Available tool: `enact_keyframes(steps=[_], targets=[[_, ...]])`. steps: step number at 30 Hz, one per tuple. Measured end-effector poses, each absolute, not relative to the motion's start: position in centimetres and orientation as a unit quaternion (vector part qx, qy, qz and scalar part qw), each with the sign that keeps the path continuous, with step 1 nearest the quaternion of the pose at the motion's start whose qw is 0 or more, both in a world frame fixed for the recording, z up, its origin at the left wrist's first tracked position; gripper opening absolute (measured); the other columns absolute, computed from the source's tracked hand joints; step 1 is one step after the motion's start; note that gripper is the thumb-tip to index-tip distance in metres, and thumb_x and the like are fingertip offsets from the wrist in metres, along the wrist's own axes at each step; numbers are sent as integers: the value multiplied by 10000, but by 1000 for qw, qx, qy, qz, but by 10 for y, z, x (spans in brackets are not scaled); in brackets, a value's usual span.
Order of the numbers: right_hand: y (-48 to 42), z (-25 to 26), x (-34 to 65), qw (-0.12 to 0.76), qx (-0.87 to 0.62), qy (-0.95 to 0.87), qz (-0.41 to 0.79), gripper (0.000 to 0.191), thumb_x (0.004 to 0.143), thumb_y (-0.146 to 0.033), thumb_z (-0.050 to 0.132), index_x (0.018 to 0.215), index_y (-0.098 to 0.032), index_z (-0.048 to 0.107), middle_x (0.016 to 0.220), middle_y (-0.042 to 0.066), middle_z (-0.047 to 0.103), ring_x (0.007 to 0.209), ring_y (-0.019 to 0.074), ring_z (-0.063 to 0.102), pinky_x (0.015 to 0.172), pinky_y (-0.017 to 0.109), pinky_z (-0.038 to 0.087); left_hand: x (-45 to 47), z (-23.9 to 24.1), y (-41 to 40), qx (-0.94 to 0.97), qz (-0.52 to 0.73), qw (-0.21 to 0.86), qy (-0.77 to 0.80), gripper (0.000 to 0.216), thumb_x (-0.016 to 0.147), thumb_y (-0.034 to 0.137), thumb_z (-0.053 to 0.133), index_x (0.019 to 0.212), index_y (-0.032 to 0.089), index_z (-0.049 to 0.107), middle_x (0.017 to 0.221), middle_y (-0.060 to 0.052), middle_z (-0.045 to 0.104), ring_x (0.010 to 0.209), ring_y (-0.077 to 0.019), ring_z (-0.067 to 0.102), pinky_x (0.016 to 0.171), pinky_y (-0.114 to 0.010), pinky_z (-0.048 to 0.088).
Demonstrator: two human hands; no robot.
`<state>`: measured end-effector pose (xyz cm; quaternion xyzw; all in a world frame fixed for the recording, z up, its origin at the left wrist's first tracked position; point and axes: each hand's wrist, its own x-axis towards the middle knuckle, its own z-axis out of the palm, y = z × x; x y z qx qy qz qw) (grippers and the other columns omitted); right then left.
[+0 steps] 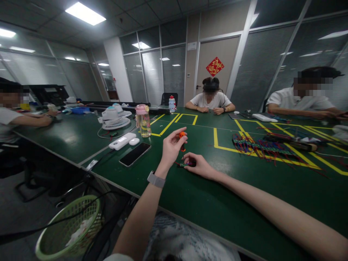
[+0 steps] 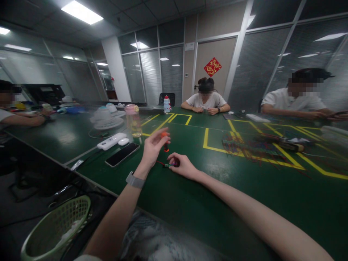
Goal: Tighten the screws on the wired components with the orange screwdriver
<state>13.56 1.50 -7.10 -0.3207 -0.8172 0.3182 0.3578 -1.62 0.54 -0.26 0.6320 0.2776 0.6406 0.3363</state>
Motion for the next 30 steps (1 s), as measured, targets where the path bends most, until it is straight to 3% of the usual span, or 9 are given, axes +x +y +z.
enact_keyframes(steps=[4,9,11,14,17,20,23,26,30], targets=[[15,-70,136,356,-320,-818,320,264,703,-160,623,959,-174,565,788,4,619,716,124,570,702,274,463,-17,-1,4,651,642,258,312,279,794,310,619,1060,235,660,1113,-59,576,991,-160,570,824,-262,482],[17,-72,135,357,-317,-810,339,259,702,-164,631,956,-158,580,774,1,608,698,118,563,686,265,462,-13,-2,4,639,621,372,259,370,888,324,466,1240,234,532,1083,-68,611,867,-146,622,750,-289,522],[18,-73,135,358,-315,-810,342,264,699,-168,638,957,-158,581,773,0,610,701,119,564,685,265,461,-13,-2,3,645,632,320,287,344,836,326,562,1162,217,587,976,-50,618,801,-130,609,732,-273,514],[19,-74,136,357,-315,-808,347,259,699,-174,641,950,-155,582,780,3,612,702,119,564,683,265,462,-13,-2,0,661,639,224,322,277,801,321,615,1059,224,649,1031,-54,578,924,-150,578,813,-274,484],[18,-73,136,355,-316,-809,345,253,704,-169,637,952,-155,584,785,6,612,707,120,564,691,270,466,-13,-2,0,661,634,274,293,320,887,330,476,1178,258,586,1199,-69,535,1021,-169,568,838,-297,489],[18,-72,136,352,-321,-811,340,250,705,-159,636,950,-156,588,788,9,615,713,123,563,701,275,470,-12,-4,2,642,639,324,274,372,882,336,487,1240,245,528,1124,-70,589,893,-152,609,768,-297,513],[17,-72,135,350,-325,-812,336,246,704,-152,636,946,-154,591,791,12,619,711,123,562,700,276,469,-13,-5,2,638,660,219,331,303,778,323,645,1063,220,635,946,-39,597,821,-139,579,767,-283,488],[17,-72,135,352,-326,-811,334,237,706,-158,634,940,-155,597,789,12,623,705,121,563,701,277,471,-14,-3,2,628,668,131,377,248,768,336,656,992,231,670,993,-43,561,912,-158,553,844,-302,453],[16,-71,135,353,-327,-811,333,238,704,-177,637,939,-155,606,787,14,624,713,127,569,700,278,474,-14,-2,3,631,660,270,305,321,912,334,424,1173,239,585,1078,-63,584,917,-154,596,822,-321,484]])
